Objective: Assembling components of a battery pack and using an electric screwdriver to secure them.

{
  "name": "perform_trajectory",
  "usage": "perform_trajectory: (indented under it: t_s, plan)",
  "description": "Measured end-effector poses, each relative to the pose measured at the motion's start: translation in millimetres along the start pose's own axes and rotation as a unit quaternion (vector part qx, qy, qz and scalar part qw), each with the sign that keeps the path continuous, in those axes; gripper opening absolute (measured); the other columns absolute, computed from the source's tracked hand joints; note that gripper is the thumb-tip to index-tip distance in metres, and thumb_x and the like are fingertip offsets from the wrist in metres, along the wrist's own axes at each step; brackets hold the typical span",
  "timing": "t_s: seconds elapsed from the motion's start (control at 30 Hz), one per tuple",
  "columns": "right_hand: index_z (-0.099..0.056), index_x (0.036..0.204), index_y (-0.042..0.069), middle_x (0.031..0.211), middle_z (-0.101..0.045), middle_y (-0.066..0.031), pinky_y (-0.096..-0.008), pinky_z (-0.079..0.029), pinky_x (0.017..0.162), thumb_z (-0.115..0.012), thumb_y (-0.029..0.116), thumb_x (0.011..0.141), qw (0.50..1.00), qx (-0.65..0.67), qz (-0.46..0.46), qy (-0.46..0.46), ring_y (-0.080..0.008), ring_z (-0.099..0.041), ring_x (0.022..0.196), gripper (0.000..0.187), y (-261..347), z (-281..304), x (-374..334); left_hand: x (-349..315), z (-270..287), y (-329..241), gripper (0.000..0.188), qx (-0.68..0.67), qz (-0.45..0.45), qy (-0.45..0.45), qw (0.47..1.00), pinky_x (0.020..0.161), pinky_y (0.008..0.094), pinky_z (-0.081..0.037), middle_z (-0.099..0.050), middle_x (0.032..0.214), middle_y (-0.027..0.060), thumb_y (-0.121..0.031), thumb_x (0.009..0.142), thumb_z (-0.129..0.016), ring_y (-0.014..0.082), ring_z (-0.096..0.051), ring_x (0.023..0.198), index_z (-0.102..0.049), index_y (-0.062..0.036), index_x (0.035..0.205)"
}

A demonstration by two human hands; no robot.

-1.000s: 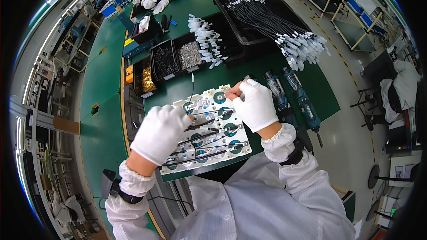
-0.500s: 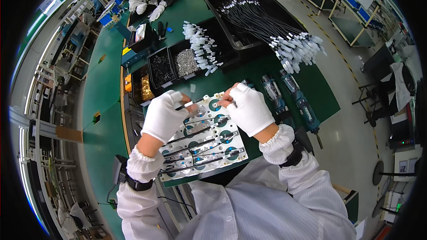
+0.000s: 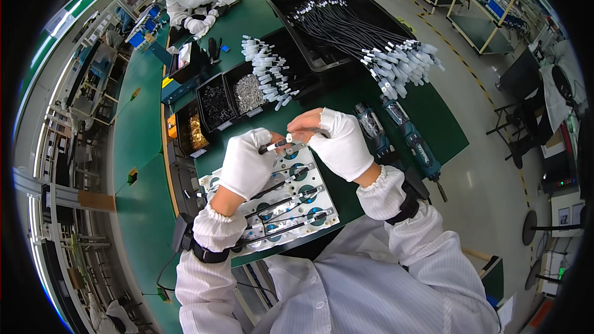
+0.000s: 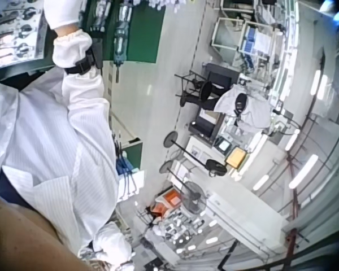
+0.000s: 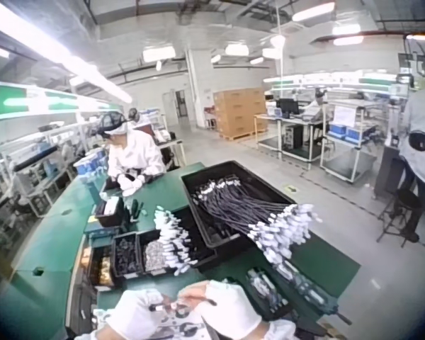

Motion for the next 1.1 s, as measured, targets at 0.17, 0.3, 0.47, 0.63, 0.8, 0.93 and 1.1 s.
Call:
perform_trajectory:
  t_s: [0.17,0.3,0.47,0.63,0.8,0.93,1.1]
  plan:
    - [-0.076,0.099,0.006,0.097,-0.073,-0.0109,-0.0327,-0.056,0.073,-0.075,0.001,0.083,0.989,-0.125,0.068,0.050,-0.0256,-0.072,0.082,0.016,0.3,-2.0,-2.9,-0.5,-1.0,3.1,0.020,-0.040,-0.036,0.018,0.998,0.063,0.0296,-0.050,-0.072,0.080,0.0154,0.005,0.081,-0.062,0.0161,-0.061,0.063,-0.075,-0.0001,0.095]
    - [-0.073,0.101,0.005,0.095,-0.072,-0.0108,-0.0364,-0.057,0.074,-0.072,-0.001,0.083,0.949,-0.215,0.214,0.089,-0.0293,-0.071,0.082,0.019,6.7,0.6,-2.1,-0.7,0.8,1.8,0.008,-0.074,-0.005,0.038,0.997,0.065,0.0266,-0.049,-0.073,0.078,0.0065,-0.002,0.092,-0.066,0.0082,-0.058,0.069,-0.072,0.0024,0.092]
    - [-0.074,0.100,0.002,0.091,-0.075,-0.0116,-0.0328,-0.057,0.073,-0.073,0.003,0.086,0.990,-0.125,0.006,0.068,-0.0246,-0.073,0.078,0.015,-0.5,-2.7,-3.1,-8.9,16.9,-17.4,0.015,0.133,-0.088,-0.041,0.986,0.073,0.0339,-0.053,-0.068,0.089,0.0122,-0.008,0.089,-0.071,0.0245,-0.069,0.079,-0.065,-0.0004,0.101]
    - [-0.074,0.100,0.000,0.087,-0.076,-0.0127,-0.0286,-0.055,0.071,-0.077,0.008,0.087,0.984,-0.069,-0.149,0.065,-0.0173,-0.072,0.075,0.015,-4.3,-1.6,-9.1,-24.0,29.9,-32.7,0.032,0.308,-0.078,-0.029,0.948,0.071,0.0430,-0.052,-0.064,0.086,0.0189,-0.029,0.087,-0.076,0.0386,-0.066,0.082,-0.060,-0.0035,0.098]
    - [-0.075,0.097,0.000,0.088,-0.076,-0.0116,-0.0274,-0.055,0.069,-0.079,0.008,0.085,0.984,-0.062,-0.154,0.064,-0.0154,-0.071,0.074,0.015,-1.5,4.1,-14.2,-33.0,38.8,-35.5,0.053,0.268,0.008,0.122,0.956,0.067,0.0393,-0.050,-0.062,0.075,0.0216,-0.057,0.086,-0.072,0.0348,-0.065,0.071,-0.064,-0.0052,0.093]
    - [-0.076,0.097,0.003,0.090,-0.076,-0.0099,-0.0284,-0.056,0.071,-0.079,0.007,0.086,0.987,-0.093,-0.095,0.093,-0.0162,-0.073,0.075,0.012,1.0,4.5,-17.3,-29.0,30.4,-7.8,0.035,-0.024,0.050,0.097,0.994,0.071,0.0283,-0.047,-0.061,0.077,0.0077,-0.034,0.104,-0.058,0.0146,-0.053,0.071,-0.063,-0.0021,0.091]
    - [-0.076,0.098,0.004,0.089,-0.075,-0.0106,-0.0327,-0.057,0.070,-0.077,0.000,0.081,0.985,-0.149,0.032,0.085,-0.0232,-0.074,0.082,0.017,8.3,10.0,-20.7,-17.5,17.6,-2.9,0.010,0.073,-0.017,-0.018,0.997,0.072,0.0278,-0.050,-0.066,0.080,0.0095,0.001,0.090,-0.059,0.0177,-0.063,0.072,-0.069,0.0015,0.092]
Point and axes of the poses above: each hand's wrist, its own x-axis towards the middle knuckle, its own z-axis out of the back of the hand, y = z × x, the point moved 2 cm from there along x, towards the middle knuckle
